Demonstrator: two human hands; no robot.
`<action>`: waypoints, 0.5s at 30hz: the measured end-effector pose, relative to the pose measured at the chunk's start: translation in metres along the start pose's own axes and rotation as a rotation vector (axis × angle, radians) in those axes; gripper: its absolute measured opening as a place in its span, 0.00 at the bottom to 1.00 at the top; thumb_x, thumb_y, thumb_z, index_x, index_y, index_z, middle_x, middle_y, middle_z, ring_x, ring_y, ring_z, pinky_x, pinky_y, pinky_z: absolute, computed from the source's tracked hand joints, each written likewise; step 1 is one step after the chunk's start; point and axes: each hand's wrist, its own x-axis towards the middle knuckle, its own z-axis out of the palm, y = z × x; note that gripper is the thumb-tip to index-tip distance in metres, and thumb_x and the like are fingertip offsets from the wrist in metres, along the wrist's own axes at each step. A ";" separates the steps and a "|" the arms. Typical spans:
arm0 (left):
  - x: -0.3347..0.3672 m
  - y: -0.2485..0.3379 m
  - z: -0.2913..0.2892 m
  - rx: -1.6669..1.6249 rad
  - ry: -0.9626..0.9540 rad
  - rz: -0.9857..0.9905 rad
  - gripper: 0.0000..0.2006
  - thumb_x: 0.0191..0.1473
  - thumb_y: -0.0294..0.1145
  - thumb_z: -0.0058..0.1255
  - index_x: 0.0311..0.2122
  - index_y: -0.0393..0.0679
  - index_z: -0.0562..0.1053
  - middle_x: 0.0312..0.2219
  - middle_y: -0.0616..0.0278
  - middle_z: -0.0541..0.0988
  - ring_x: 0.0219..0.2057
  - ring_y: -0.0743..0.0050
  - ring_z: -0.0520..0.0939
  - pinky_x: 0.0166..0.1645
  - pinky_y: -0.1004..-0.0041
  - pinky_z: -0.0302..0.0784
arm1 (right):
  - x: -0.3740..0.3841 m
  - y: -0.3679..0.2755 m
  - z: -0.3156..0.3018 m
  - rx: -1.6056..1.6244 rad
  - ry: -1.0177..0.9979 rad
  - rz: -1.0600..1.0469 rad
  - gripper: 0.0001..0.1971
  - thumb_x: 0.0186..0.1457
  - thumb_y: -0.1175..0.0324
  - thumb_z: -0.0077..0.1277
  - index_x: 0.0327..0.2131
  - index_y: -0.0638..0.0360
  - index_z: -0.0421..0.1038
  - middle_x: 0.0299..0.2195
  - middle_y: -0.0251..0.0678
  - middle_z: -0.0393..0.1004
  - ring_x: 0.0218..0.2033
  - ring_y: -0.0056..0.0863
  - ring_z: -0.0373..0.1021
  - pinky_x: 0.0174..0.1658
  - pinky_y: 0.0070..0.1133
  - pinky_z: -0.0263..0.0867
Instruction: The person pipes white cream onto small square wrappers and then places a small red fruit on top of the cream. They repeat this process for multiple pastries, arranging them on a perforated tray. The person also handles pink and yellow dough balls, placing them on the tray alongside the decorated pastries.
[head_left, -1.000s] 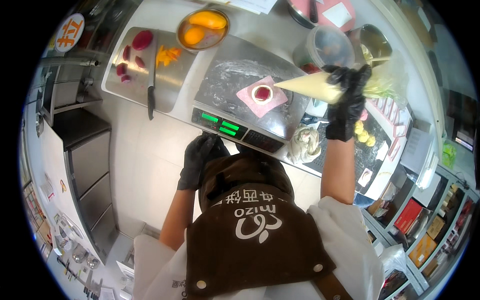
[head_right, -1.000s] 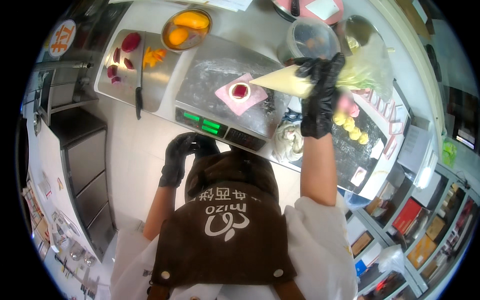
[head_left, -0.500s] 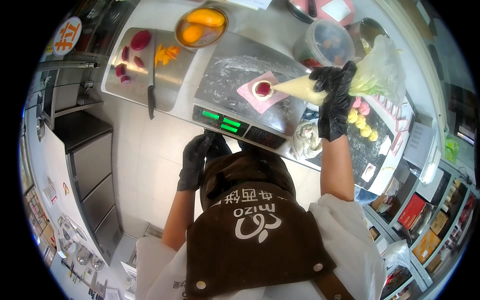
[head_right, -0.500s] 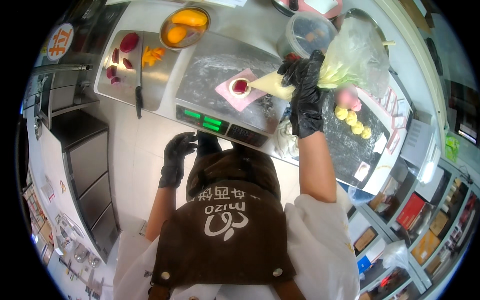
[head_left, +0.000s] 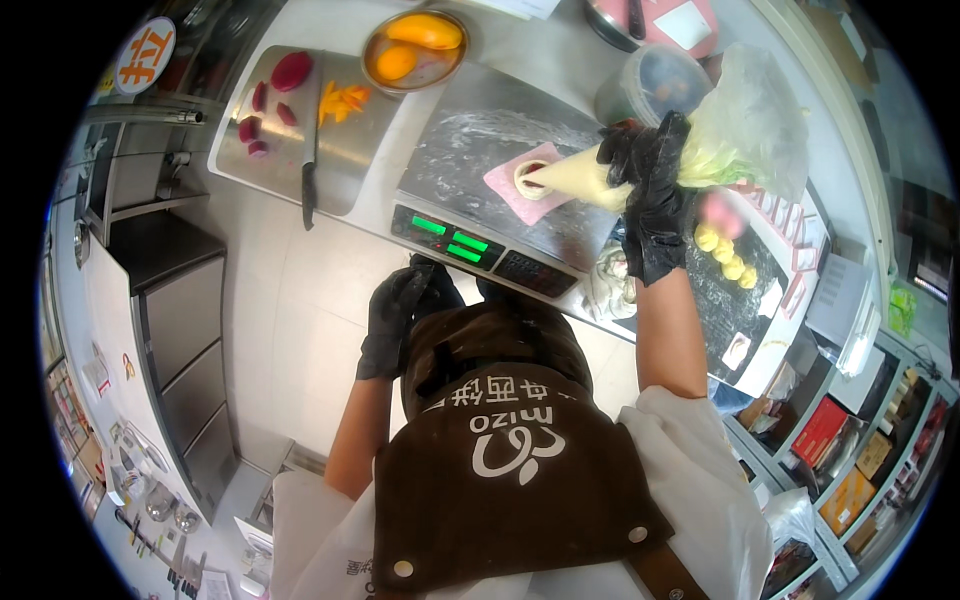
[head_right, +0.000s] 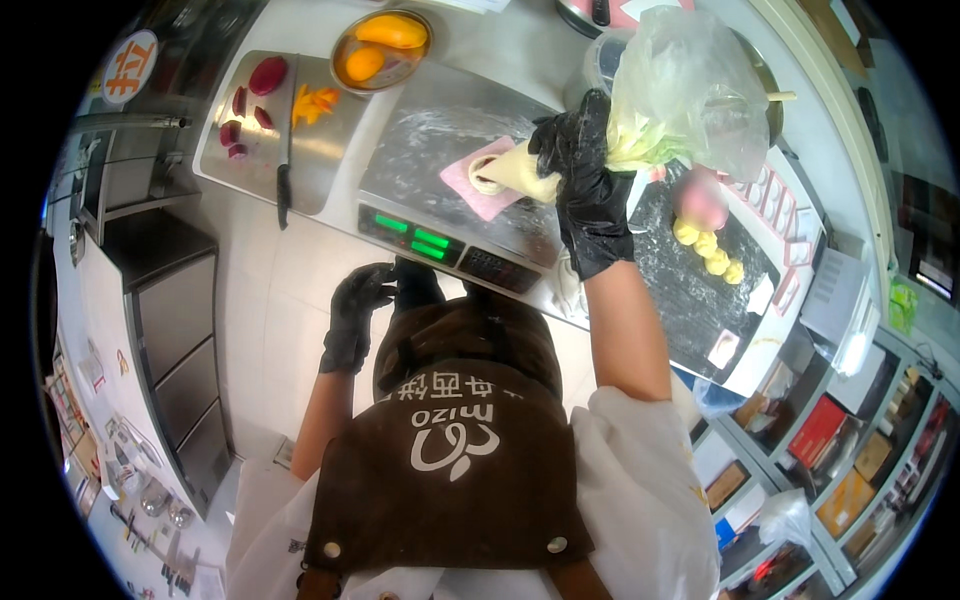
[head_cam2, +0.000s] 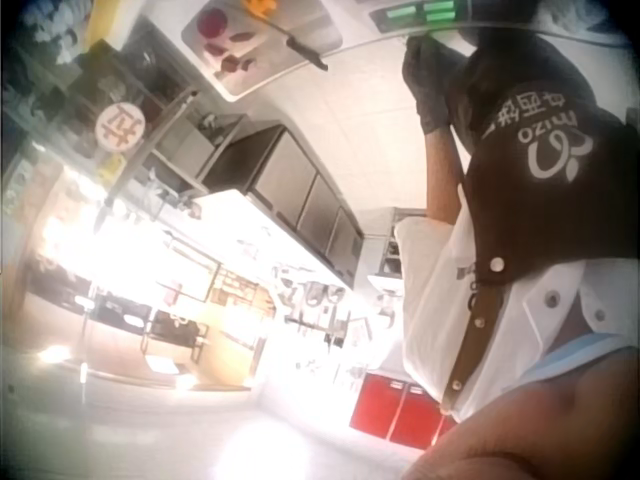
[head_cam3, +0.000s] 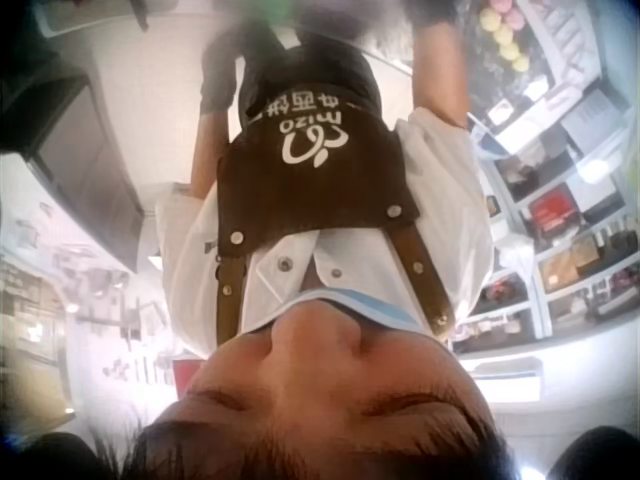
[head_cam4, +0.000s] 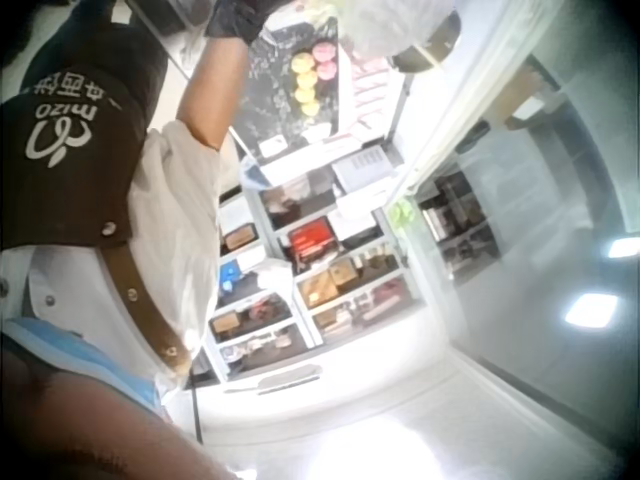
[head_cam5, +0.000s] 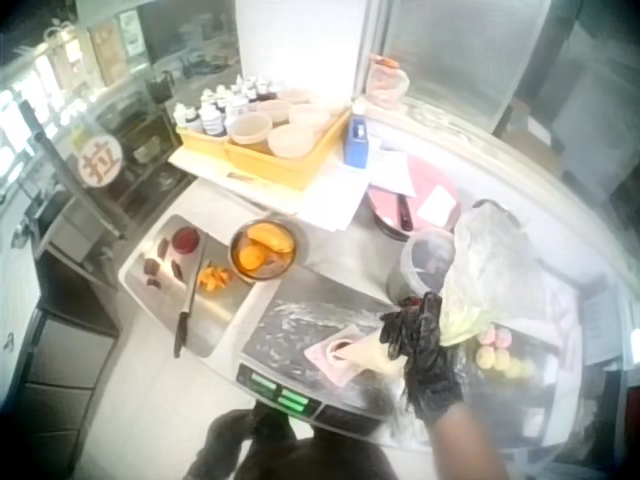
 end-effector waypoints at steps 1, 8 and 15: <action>0.000 0.000 -0.001 0.015 0.007 -0.007 0.14 0.64 0.32 0.48 0.52 0.39 0.73 0.45 0.59 0.80 0.41 0.72 0.80 0.46 0.74 0.74 | 0.003 -0.003 0.003 -0.070 0.040 0.003 0.21 0.69 0.55 0.44 0.24 0.57 0.67 0.16 0.33 0.68 0.20 0.24 0.65 0.36 0.25 0.68; -0.008 0.003 0.000 -0.039 0.037 -0.004 0.15 0.64 0.33 0.48 0.52 0.39 0.73 0.44 0.59 0.80 0.41 0.73 0.80 0.46 0.74 0.74 | 0.015 0.000 -0.019 -0.200 0.171 0.054 0.33 0.70 0.46 0.36 0.14 0.55 0.65 0.13 0.35 0.66 0.18 0.28 0.64 0.30 0.24 0.63; -0.008 0.007 0.004 -0.059 0.023 -0.010 0.15 0.64 0.34 0.48 0.52 0.38 0.73 0.44 0.58 0.80 0.41 0.71 0.80 0.47 0.72 0.73 | 0.003 -0.012 0.005 -0.203 0.044 0.005 0.30 0.70 0.50 0.39 0.13 0.51 0.58 0.11 0.34 0.61 0.16 0.28 0.61 0.27 0.25 0.62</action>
